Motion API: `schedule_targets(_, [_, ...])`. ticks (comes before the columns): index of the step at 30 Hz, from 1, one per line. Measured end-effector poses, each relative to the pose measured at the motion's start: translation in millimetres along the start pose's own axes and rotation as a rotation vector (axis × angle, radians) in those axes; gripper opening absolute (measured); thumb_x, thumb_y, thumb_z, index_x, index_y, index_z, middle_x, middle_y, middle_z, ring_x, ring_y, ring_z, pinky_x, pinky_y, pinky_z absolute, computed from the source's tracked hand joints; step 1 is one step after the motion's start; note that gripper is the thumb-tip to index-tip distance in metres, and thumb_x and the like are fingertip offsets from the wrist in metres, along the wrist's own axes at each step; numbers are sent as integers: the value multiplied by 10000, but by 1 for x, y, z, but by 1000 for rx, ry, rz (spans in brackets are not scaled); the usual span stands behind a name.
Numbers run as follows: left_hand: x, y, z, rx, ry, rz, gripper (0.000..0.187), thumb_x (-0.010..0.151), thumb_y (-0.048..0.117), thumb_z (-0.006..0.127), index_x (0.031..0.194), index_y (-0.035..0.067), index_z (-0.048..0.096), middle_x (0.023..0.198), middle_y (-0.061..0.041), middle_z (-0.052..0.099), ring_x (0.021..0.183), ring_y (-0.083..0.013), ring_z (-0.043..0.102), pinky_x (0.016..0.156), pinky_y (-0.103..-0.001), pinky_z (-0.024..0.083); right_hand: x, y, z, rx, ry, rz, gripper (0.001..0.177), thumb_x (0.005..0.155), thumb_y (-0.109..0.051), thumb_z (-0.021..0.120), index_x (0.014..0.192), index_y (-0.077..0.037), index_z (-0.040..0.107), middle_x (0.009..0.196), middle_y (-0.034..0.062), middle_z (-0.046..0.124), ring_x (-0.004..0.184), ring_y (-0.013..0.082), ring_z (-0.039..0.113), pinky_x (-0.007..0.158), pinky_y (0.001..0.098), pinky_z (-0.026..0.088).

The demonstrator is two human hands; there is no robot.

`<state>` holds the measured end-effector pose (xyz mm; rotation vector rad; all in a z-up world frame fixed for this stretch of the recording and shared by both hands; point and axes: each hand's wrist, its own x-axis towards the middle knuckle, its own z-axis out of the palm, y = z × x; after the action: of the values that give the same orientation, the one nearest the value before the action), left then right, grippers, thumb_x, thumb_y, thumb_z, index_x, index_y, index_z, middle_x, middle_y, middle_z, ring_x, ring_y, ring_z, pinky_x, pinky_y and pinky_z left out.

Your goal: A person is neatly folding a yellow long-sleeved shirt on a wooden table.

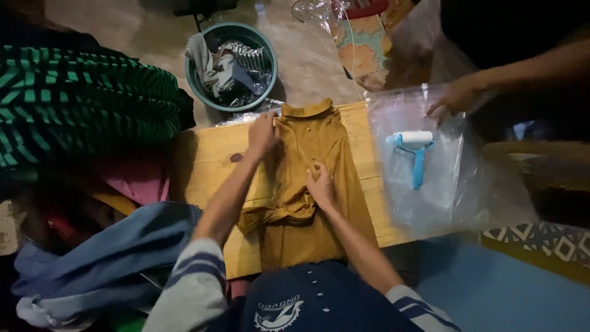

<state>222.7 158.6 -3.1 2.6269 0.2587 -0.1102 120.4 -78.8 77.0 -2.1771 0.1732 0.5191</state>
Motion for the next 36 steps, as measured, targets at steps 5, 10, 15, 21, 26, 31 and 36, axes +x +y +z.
schedule_targets(5, [-136,32,40,-70,173,-75,307,900,334,627,1113,113,621,998,-132,612,995,-396,636,838,-563,527,-30,22,4,34,25,-254,594,957,-110,664,1494,-11,431,1408,308,490,1295,529,505,1057,614,459])
schedule_targets(10, [-247,40,30,-130,213,-142,360,842,433,742,1079,172,666,1005,-40,611,993,-285,618,940,-514,474,-57,82,7,-271,88,-322,613,933,-214,718,1472,-73,463,1290,186,547,1229,423,575,1024,551,496])
schedule_targets(15, [-273,10,31,-58,282,-120,570,782,594,671,1184,189,673,1236,-84,611,1185,-302,583,1052,-590,378,-61,109,12,-272,72,-375,537,923,-246,729,1397,-71,545,1213,178,552,1087,442,654,911,531,560])
schedule_targets(21, [-284,-24,50,-58,367,-239,423,710,581,749,992,269,704,1005,6,592,1012,-250,609,895,-476,469,-23,148,32,-294,136,-555,468,932,-306,736,1315,-64,620,1138,151,520,982,429,653,850,507,553])
schedule_targets(26, [-306,-19,58,-62,302,-404,349,809,580,706,777,233,687,750,-10,621,827,-277,672,797,-469,484,12,159,42,-335,127,-630,448,940,-331,728,1288,-69,626,1104,142,521,967,422,642,826,496,540])
schedule_targets(31, [-301,-34,55,-398,162,-677,387,893,512,575,761,172,702,775,-95,715,882,-388,716,751,-552,531,-9,131,31,-125,-26,-468,347,1011,-220,662,1273,4,624,1086,202,510,992,480,647,784,435,605])
schedule_targets(36, [-263,-43,63,-752,327,-417,334,960,312,608,942,24,774,967,-238,738,1015,-404,695,887,-541,499,-63,129,31,-52,35,-588,238,985,-220,687,1125,-28,673,937,206,622,899,444,646,766,471,531])
